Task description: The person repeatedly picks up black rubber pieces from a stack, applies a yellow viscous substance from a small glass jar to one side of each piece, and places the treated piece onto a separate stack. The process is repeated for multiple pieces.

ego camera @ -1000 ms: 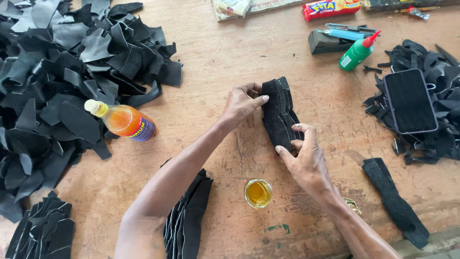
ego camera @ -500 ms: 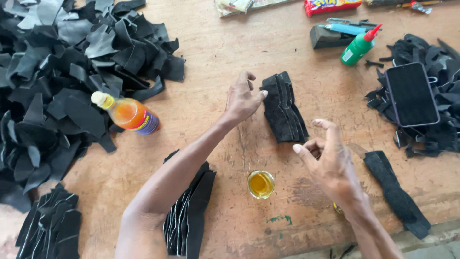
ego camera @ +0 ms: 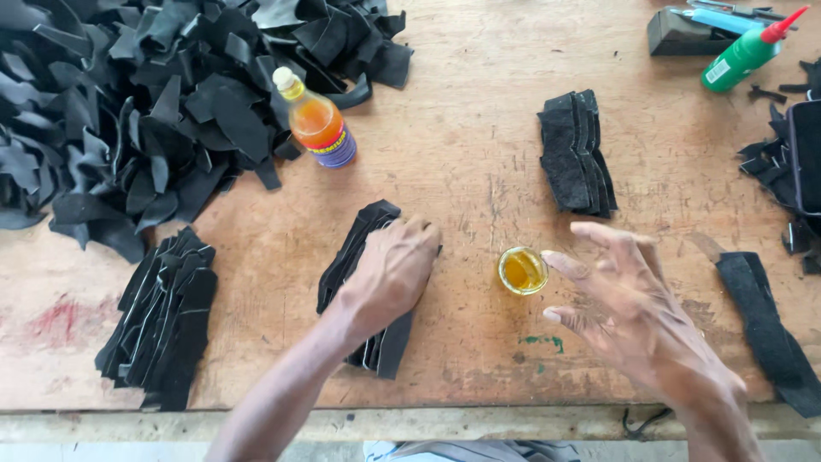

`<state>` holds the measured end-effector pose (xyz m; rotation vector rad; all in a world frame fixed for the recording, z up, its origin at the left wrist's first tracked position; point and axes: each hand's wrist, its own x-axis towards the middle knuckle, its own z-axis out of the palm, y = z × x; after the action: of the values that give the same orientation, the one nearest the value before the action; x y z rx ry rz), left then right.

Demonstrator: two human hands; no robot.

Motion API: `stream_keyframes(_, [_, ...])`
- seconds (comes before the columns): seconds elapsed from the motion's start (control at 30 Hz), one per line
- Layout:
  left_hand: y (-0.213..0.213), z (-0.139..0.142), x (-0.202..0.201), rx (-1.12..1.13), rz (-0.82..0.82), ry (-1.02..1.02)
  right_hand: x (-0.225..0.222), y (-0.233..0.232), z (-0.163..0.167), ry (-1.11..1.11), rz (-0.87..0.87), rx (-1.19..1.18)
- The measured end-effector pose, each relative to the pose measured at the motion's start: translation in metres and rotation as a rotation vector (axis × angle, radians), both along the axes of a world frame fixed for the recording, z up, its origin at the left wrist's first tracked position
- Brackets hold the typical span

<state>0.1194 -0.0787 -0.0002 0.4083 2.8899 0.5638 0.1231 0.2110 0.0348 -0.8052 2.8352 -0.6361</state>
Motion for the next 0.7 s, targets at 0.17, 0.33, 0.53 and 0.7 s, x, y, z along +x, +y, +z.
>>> stream_keyframes(0.17, [0.009,-0.027,0.046,-0.098,0.192,0.108,0.0,-0.014,0.001,0.107,0.12,0.066])
stream_keyframes(0.33, [0.01,-0.049,0.068,-0.148,0.203,0.28,-0.007,-0.039,0.005,-0.162,0.133,0.447])
stream_keyframes(0.53, [0.021,-0.055,0.069,-0.139,0.285,0.391,-0.016,-0.062,0.005,-0.242,0.172,0.635])
stream_keyframes(0.7, [0.02,-0.048,0.073,-0.113,0.323,0.199,-0.012,-0.056,0.005,-0.169,0.167,0.602])
